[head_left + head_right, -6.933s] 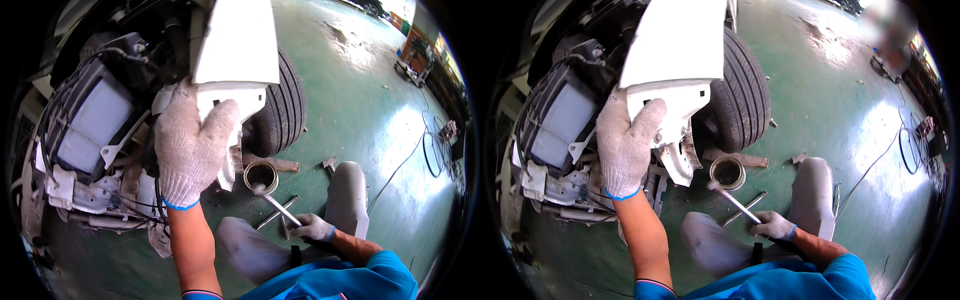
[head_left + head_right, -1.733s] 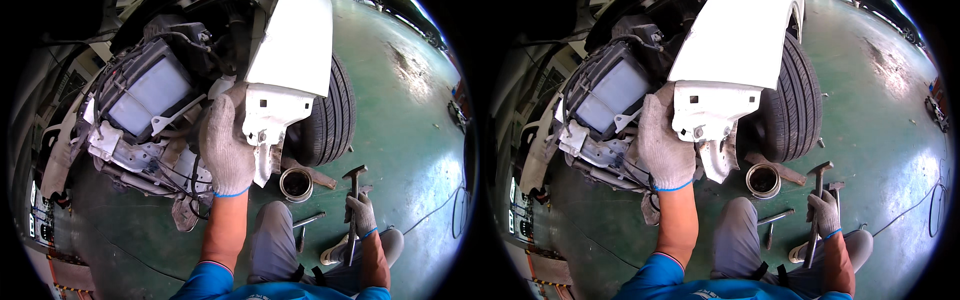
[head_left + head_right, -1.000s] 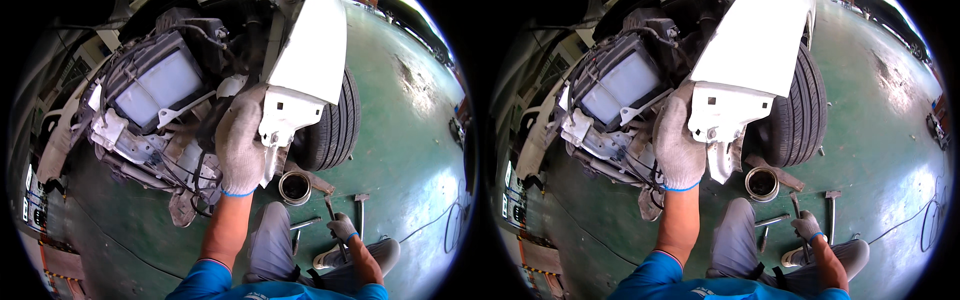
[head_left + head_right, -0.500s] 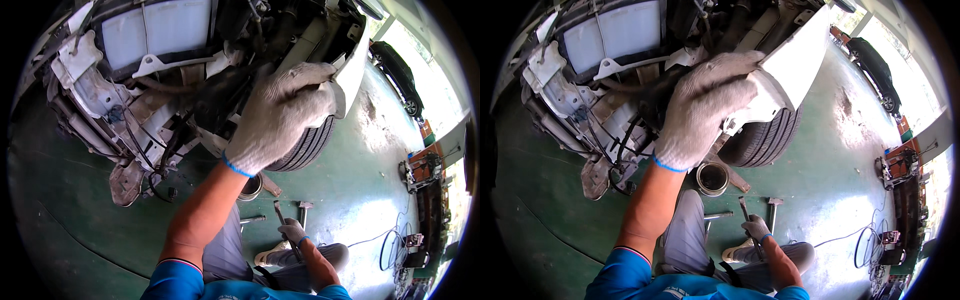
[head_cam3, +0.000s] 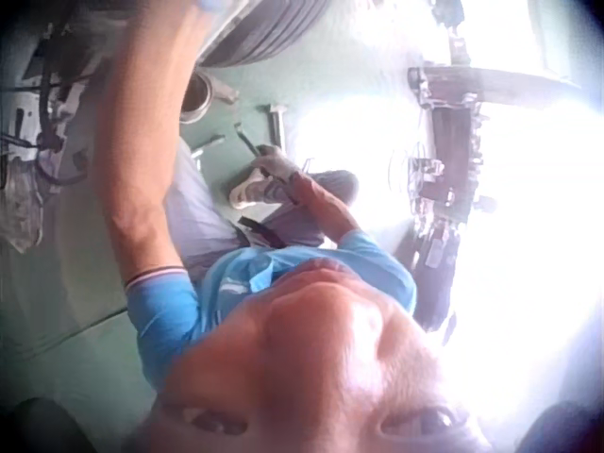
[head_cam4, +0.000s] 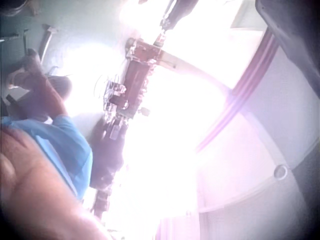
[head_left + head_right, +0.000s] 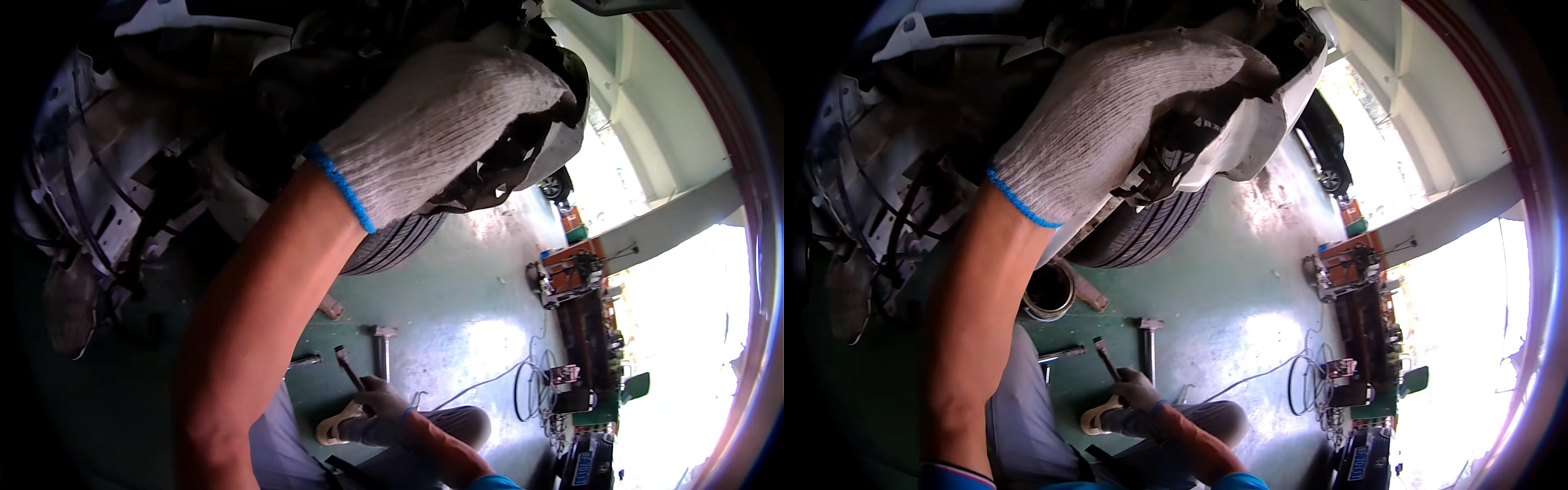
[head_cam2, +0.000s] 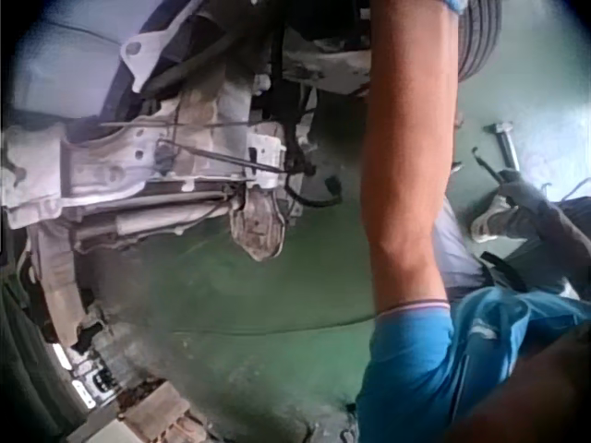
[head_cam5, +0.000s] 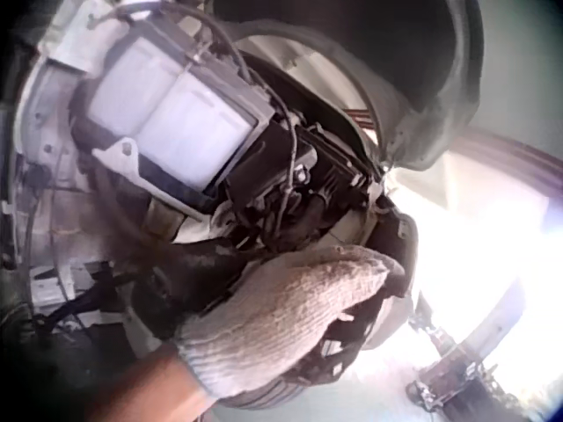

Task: The person uses a hammer and a metal bar to pry and detach a white car bumper from the vehicle's front frame. They repeatedly strike and lever the bumper until it separates, then lift it away from the car.

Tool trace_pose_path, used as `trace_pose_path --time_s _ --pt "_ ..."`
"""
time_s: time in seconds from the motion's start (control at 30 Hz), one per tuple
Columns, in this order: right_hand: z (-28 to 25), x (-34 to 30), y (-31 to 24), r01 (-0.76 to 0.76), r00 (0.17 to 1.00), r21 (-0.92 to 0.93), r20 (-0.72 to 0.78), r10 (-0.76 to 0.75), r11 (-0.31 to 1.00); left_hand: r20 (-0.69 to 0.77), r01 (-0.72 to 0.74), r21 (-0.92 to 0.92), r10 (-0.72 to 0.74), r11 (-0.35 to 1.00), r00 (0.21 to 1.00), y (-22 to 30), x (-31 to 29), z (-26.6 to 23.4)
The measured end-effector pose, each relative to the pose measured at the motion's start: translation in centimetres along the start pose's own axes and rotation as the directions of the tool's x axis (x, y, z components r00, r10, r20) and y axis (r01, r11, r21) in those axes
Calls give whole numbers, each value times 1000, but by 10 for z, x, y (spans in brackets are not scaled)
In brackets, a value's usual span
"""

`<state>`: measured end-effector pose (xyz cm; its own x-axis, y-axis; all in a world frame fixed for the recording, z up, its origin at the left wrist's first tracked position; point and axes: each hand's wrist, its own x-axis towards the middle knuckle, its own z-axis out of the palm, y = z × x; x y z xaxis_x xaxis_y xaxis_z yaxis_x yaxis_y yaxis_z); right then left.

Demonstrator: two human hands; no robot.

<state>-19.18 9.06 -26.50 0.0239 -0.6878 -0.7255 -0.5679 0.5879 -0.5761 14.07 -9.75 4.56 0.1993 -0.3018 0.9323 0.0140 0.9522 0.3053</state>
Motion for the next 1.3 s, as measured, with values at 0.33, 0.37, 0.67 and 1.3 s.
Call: trace_pose_path --time_s 0.33,0.37,0.67,1.3 --pt "18 -18 -21 -32 999 0 18 32 999 -81 -216 393 267 894 960 -11 -2 5" --pt "21 -15 -21 -22 1000 31 12 22 999 -62 -216 339 250 916 966 -11 -2 1" --pt "4 -25 -1 120 992 -132 -10 -122 984 141 460 -525 -460 716 877 18 -3 7" --pt "-1 -34 -58 87 993 -74 85 -81 993 159 618 -452 -623 643 766 42 -2 8"
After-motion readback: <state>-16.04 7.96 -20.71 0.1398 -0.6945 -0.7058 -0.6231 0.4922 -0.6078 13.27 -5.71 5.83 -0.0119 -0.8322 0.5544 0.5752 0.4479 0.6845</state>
